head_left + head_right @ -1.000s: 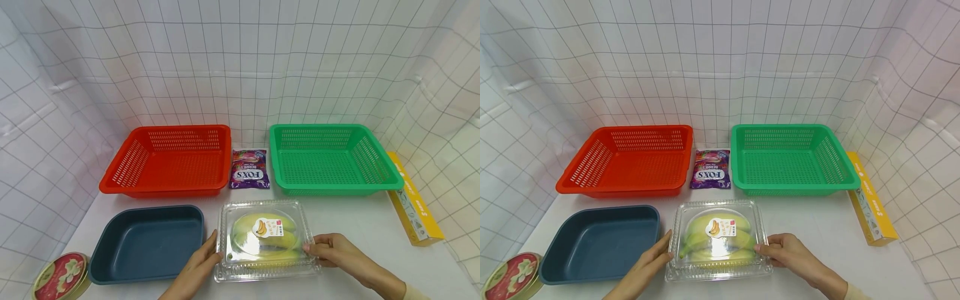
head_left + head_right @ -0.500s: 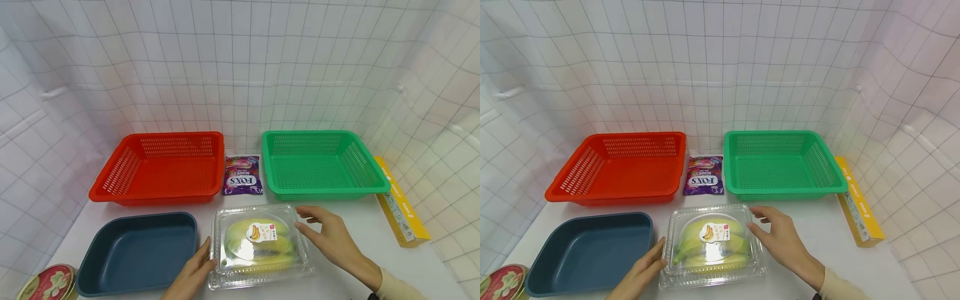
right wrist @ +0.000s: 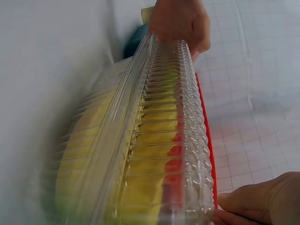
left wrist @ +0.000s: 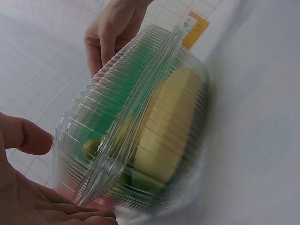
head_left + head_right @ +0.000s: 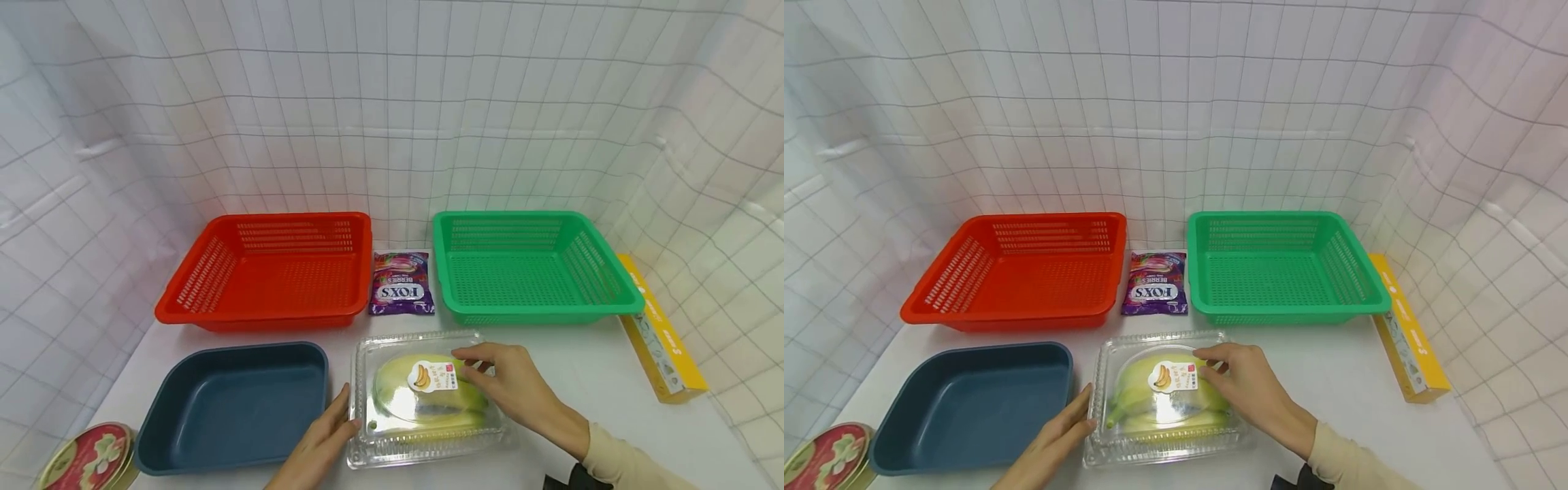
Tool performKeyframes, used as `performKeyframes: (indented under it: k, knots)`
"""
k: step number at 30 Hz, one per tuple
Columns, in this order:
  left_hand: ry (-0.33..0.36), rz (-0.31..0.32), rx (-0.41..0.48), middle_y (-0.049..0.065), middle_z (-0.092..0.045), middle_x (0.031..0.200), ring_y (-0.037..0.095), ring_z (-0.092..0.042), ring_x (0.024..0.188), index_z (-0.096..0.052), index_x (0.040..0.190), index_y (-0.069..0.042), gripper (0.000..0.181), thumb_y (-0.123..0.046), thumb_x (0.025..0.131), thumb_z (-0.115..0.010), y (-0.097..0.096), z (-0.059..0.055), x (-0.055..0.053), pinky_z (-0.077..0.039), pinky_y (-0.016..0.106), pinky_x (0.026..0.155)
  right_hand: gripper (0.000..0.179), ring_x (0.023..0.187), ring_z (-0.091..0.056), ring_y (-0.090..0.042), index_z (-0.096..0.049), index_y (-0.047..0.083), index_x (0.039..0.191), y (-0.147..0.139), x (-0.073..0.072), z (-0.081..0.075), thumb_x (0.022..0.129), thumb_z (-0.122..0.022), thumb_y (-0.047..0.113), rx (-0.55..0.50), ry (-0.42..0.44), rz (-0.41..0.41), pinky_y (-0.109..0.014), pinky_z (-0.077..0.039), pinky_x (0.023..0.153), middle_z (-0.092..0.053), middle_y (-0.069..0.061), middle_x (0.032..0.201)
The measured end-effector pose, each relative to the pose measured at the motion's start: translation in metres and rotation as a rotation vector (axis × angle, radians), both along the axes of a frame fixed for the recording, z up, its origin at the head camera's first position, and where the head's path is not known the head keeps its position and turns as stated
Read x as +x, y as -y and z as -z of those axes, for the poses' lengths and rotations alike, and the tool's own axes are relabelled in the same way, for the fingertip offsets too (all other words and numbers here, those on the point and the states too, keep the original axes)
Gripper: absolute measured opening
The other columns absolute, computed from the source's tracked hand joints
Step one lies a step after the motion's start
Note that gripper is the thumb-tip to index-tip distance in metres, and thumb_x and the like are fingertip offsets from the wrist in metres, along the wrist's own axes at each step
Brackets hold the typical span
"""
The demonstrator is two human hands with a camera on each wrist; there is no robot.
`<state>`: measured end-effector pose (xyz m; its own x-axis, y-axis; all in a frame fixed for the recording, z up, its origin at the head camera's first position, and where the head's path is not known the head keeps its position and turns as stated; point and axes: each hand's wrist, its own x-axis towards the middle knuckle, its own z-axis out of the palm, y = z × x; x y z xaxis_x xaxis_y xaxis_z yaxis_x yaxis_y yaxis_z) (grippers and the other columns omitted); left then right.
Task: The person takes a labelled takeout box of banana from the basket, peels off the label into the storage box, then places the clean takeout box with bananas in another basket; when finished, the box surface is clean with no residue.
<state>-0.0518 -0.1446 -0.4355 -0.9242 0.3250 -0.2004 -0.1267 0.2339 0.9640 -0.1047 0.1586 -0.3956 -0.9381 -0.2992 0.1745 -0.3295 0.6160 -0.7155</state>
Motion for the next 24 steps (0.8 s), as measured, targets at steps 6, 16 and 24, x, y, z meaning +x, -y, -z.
performKeyframes:
  k: [6, 16, 24]
  knots:
    - [0.005, 0.015, 0.004, 0.032, -0.009, 0.157, 0.052, -0.019, 0.139, -0.009, 0.151, 0.014, 0.077, -0.029, 0.101, -0.051, -0.001, 0.002, 0.001, -0.019, 0.056, 0.111, 0.021, 0.077, -0.065, -0.006, -0.077, 0.007, 0.104, 0.003, -0.001, 0.004, 0.083, -0.075, 0.003, 0.011, -0.011, 0.000, -0.022, -0.053, 0.058, -0.074, 0.002, 0.097]
    - [0.029, 0.025, 0.015, 0.033, -0.007, 0.156, 0.053, -0.016, 0.139, -0.007, 0.151, 0.014, 0.077, -0.029, 0.102, -0.049, 0.001, 0.002, 0.002, -0.018, 0.061, 0.111, 0.015, 0.075, -0.066, -0.003, -0.079, 0.009, 0.095, 0.011, -0.002, 0.009, 0.081, -0.078, 0.003, -0.045, -0.051, -0.016, -0.022, -0.053, 0.057, -0.075, 0.004, 0.091]
    - [0.010, 0.014, -0.016, 0.031, -0.010, 0.157, 0.051, -0.020, 0.139, -0.011, 0.151, 0.012, 0.075, -0.029, 0.102, -0.049, 0.001, 0.000, 0.001, -0.020, 0.059, 0.111, 0.015, 0.071, -0.065, -0.004, -0.078, 0.007, 0.092, 0.014, -0.003, 0.015, 0.079, -0.079, 0.001, -0.097, -0.107, -0.003, -0.021, -0.054, 0.058, -0.075, 0.003, 0.087]
